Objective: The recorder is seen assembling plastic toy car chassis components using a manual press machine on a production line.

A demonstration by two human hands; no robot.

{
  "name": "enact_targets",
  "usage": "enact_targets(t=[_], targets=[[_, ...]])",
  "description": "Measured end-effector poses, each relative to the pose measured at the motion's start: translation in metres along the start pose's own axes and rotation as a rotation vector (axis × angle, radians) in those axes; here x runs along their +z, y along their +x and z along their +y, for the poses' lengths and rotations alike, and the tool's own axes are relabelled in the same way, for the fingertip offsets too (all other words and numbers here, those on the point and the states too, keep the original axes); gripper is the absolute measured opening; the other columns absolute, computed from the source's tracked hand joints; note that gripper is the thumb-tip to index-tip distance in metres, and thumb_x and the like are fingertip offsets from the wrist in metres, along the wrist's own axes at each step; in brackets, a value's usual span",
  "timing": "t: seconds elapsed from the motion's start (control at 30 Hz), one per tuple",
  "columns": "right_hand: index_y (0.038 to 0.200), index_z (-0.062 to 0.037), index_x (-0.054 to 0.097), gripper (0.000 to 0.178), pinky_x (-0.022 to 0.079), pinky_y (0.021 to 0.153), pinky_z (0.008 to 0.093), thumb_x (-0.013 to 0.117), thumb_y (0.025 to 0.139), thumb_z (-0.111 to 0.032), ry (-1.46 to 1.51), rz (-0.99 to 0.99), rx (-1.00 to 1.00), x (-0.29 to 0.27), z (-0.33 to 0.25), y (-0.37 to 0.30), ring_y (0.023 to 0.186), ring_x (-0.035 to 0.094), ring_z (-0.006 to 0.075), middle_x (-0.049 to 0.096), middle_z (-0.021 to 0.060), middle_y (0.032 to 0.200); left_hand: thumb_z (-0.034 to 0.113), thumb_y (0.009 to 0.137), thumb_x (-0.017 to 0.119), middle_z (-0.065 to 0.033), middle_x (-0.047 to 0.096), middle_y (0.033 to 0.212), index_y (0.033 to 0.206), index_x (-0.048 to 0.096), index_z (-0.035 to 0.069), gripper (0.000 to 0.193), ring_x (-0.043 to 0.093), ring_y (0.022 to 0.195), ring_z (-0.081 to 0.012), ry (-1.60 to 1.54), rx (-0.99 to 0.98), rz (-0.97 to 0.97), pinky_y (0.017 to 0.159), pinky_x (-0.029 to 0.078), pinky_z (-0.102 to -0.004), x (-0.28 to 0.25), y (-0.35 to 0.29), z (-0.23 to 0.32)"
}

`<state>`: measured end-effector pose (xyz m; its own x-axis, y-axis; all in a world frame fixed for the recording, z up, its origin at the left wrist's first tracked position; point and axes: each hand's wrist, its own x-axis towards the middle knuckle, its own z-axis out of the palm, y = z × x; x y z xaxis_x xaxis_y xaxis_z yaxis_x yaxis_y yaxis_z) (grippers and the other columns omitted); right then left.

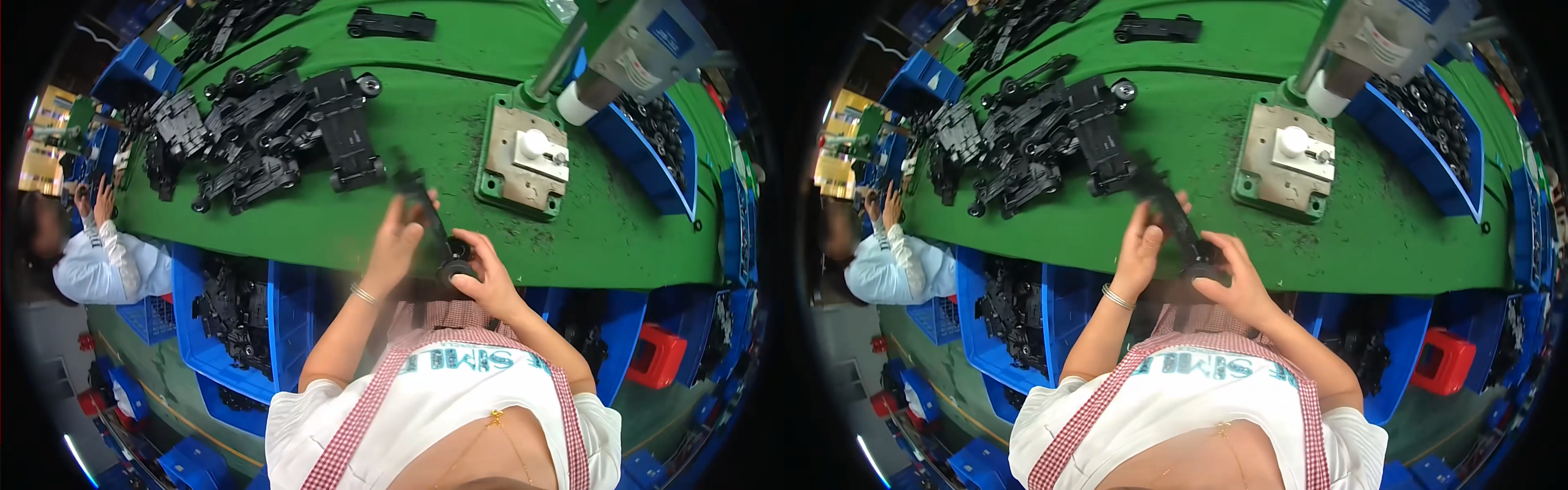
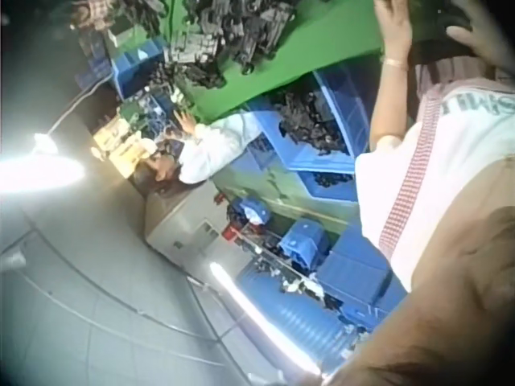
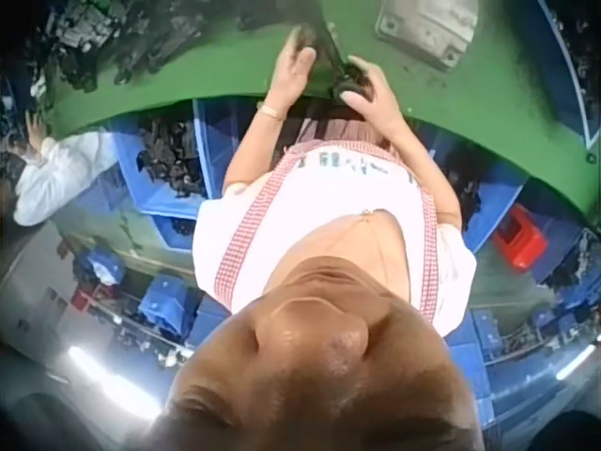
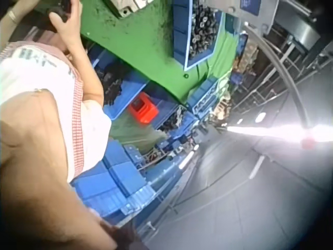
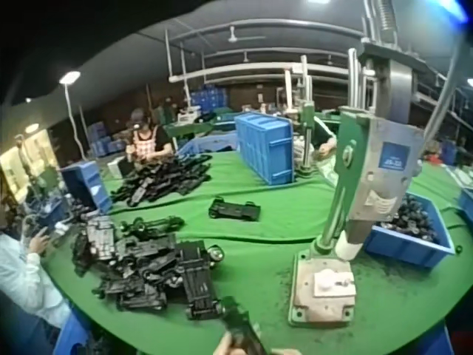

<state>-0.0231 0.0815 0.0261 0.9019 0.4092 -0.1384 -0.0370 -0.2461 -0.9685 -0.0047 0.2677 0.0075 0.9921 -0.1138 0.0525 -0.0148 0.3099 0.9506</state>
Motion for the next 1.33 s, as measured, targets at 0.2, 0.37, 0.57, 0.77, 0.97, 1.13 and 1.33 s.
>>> enact_targets(t=[0.2, 0.37, 0.57, 0.77, 0.97, 1.13, 1.33], targets=[[0.136, -0.005, 0.027, 0.064, 0.036, 0.095, 0.0316, 0.059, 0.083, -0.022, 0.334, 0.07, -0.003, 0.011, -0.025, 0.043, 0.115, 0.042, 0.0217, 0.036, 0.016, 0.127, 0.03, 0.09, 0.049, -0.0155, 0.05, 0.125, 0.13, 0.037, 0.001, 0.052, 0.05, 0.114, -0.0267, 0.532, 0.208, 0.132, 0.095, 0.038, -0.0336, -0.013, -0.015, 0.01], [0.132, -0.0032, 0.032, 0.065, 0.03, 0.099, 0.0383, 0.059, 0.083, -0.035, -0.076, 0.339, -0.06, 0.021, -0.024, 0.109, 0.122, 0.033, 0.0336, 0.031, 0.0245, 0.13, 0.009, 0.085, 0.05, -0.0146, 0.055, 0.116, 0.117, 0.051, 0.0, 0.033, 0.053, 0.107, -0.0284, 0.602, 0.205, 0.5, 0.093, 0.04, -0.0346, -0.047, -0.027, 0.014], [0.124, 0.0005, 0.043, 0.06, 0.019, 0.101, 0.0535, 0.063, 0.077, -0.03, -0.94, 0.163, -0.238, 0.049, -0.01, 0.107, 0.13, 0.014, 0.0438, 0.016, 0.0286, 0.138, 0.007, 0.081, 0.057, -0.017, 0.041, 0.129, 0.127, 0.04, 0.0, 0.05, 0.035, 0.124, -0.0311, 1.121, 0.419, 0.682, 0.101, 0.029, -0.0387, -0.082, 0.004, 0.039], [0.128, -0.0045, 0.041, 0.06, 0.019, 0.1, 0.0559, 0.063, 0.077, -0.026, -0.877, 0.095, -0.392, 0.049, -0.028, 0.118, 0.13, 0.015, 0.0439, 0.018, 0.0246, 0.14, 0.01, 0.077, 0.063, -0.0157, 0.052, 0.108, 0.12, 0.045, 0.002, 0.047, 0.046, 0.107, -0.0329, 1.553, 0.422, 0.596, 0.094, 0.032, -0.0405, -0.134, 0.065, 0.059], [0.131, -0.0069, 0.036, 0.064, 0.019, 0.099, 0.0597, 0.063, 0.077, -0.028, -1.026, 0.083, -0.334, 0.055, -0.019, 0.123, 0.129, 0.016, 0.0454, 0.024, 0.0253, 0.137, 0.004, 0.074, 0.065, -0.0119, 0.051, 0.083, 0.084, 0.051, 0.0, 0.017, 0.052, 0.076, -0.0304, 1.243, 0.629, 0.517, 0.066, 0.042, -0.0362, -0.116, 0.06, 0.05], [0.133, -0.0077, 0.034, 0.068, 0.018, 0.097, 0.0645, 0.063, 0.077, -0.033, -1.165, 0.079, -0.34, 0.06, -0.018, 0.127, 0.126, 0.02, 0.0491, 0.029, 0.0261, 0.135, 0.007, 0.08, 0.061, -0.0105, 0.047, 0.077, 0.08, 0.048, 0.0, 0.016, 0.046, 0.067, -0.0253, 0.982, 0.618, 0.849, 0.06, 0.039, -0.0342, -0.123, 0.054, 0.06], [0.138, -0.0304, 0.028, 0.073, 0.02, 0.094, 0.0685, 0.063, 0.075, -0.043, -1.274, 0.054, -0.294, 0.07, -0.023, 0.129, 0.125, 0.015, 0.0553, 0.025, 0.0233, 0.139, 0.011, 0.085, 0.059, -0.008, 0.057, 0.092, 0.09, 0.053, 0.002, 0.012, 0.055, 0.081, -0.0254, 1.194, 1.055, 0.681, 0.076, 0.046, -0.0361, -0.142, 0.054, 0.048]])
